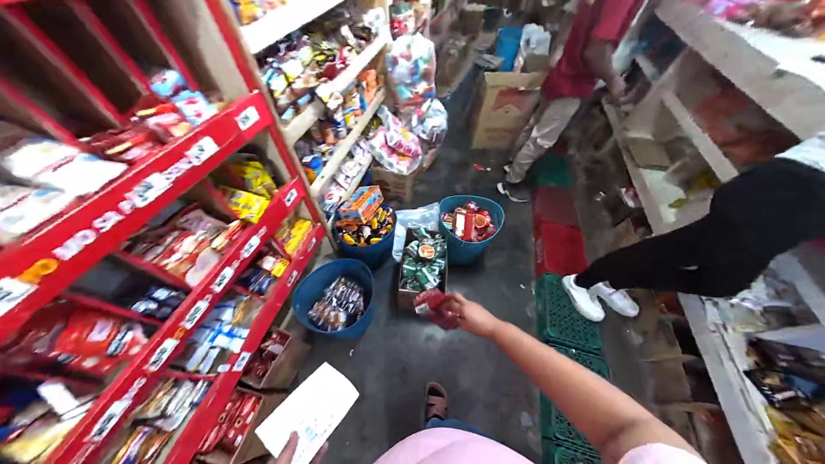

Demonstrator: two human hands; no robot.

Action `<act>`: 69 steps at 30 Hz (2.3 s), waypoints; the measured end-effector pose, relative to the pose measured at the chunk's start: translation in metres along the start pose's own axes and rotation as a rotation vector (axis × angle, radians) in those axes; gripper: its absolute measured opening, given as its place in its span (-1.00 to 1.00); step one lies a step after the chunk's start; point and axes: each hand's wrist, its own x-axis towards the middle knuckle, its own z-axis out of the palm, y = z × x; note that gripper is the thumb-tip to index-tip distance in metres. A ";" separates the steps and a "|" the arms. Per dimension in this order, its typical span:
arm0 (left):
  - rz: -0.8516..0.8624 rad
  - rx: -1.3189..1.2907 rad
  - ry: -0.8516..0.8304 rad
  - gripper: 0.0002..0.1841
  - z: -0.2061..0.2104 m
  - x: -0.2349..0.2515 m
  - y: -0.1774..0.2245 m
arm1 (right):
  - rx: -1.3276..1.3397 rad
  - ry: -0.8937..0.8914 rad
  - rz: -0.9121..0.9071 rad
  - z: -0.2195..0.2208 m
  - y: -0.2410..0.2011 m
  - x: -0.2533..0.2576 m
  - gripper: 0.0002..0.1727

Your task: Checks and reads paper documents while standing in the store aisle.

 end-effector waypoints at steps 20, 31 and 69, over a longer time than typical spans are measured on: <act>-0.081 -0.024 -0.785 -0.64 0.420 0.105 0.143 | 1.287 0.693 -0.186 -0.199 -0.029 0.073 -0.37; -0.508 -0.293 -1.539 -0.67 0.582 0.140 0.165 | 0.522 1.085 -0.455 -0.262 0.000 0.129 -0.89; -0.541 -0.165 -1.321 -0.58 0.683 0.114 0.139 | -0.557 1.245 -0.134 -0.347 0.139 0.054 -0.78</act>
